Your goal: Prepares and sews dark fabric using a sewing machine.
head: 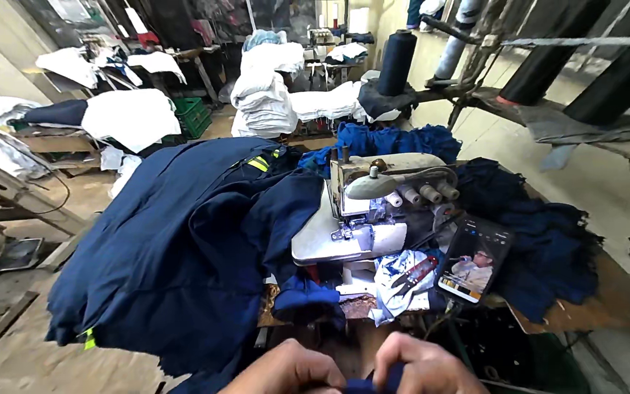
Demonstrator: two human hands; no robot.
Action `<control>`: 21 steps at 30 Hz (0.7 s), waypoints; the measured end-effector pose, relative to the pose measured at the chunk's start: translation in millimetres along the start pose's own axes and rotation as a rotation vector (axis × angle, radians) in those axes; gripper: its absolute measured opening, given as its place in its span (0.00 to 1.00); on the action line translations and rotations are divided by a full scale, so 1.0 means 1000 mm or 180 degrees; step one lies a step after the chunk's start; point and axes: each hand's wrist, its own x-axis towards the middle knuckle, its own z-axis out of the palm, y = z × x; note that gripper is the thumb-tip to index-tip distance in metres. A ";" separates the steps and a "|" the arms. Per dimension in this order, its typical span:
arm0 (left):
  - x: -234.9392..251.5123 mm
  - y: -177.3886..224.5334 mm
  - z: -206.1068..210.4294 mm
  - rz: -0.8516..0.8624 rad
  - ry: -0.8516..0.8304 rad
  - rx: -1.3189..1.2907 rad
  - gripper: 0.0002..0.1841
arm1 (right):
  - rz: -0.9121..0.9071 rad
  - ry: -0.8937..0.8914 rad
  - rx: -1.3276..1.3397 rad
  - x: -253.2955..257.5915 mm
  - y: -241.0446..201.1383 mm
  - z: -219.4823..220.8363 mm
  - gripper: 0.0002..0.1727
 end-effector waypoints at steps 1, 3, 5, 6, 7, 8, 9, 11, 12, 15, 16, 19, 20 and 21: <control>0.001 -0.003 -0.003 0.0066 0.0031 0.0117 0.13 | -0.0148 0.0105 -0.0075 0.004 -0.003 -0.002 0.18; 0.002 -0.002 -0.007 0.0363 0.0028 0.0025 0.12 | -0.0319 0.0116 -0.0304 0.010 -0.002 -0.003 0.18; 0.001 0.000 -0.012 0.0492 0.0058 0.0006 0.12 | -0.0419 0.0025 -0.0647 0.014 0.001 -0.004 0.19; 0.000 -0.001 -0.016 0.0429 0.0093 0.0136 0.13 | -0.0489 -0.0015 -0.0723 0.017 0.000 -0.007 0.19; -0.001 -0.001 -0.019 0.0318 0.0131 0.0397 0.14 | -0.0564 -0.0066 -0.0689 0.019 -0.004 -0.011 0.19; -0.003 0.000 -0.020 0.0214 0.0208 0.0691 0.16 | -0.0585 -0.0156 -0.0575 0.021 -0.009 -0.014 0.19; -0.004 0.002 -0.020 0.0203 0.0226 0.0807 0.17 | -0.0521 -0.0277 -0.0452 0.022 -0.013 -0.016 0.20; -0.005 0.011 -0.024 0.0650 0.0070 0.0458 0.17 | -0.0208 -0.0524 -0.0348 0.022 -0.009 -0.016 0.24; -0.005 0.015 -0.026 0.0899 -0.0133 0.0079 0.16 | -0.0050 -0.0663 -0.0436 0.022 -0.005 -0.017 0.26; -0.008 0.015 -0.035 0.0808 -0.0458 0.0272 0.14 | -0.0028 -0.1115 -0.0515 0.028 -0.010 -0.030 0.26; -0.012 0.012 -0.039 0.0575 -0.0403 0.0697 0.14 | -0.0035 -0.1190 -0.0464 0.028 -0.016 -0.036 0.25; -0.009 0.007 -0.033 0.0473 0.1009 0.1839 0.07 | 0.0178 -0.0052 -0.0822 0.036 -0.015 -0.034 0.14; 0.002 0.001 -0.025 0.0610 0.1931 0.2290 0.03 | 0.0195 0.0865 -0.1211 0.044 -0.006 -0.021 0.09; 0.016 -0.007 -0.020 0.0790 0.2784 0.2679 0.01 | 0.0111 0.1722 -0.1592 0.056 0.005 -0.010 0.09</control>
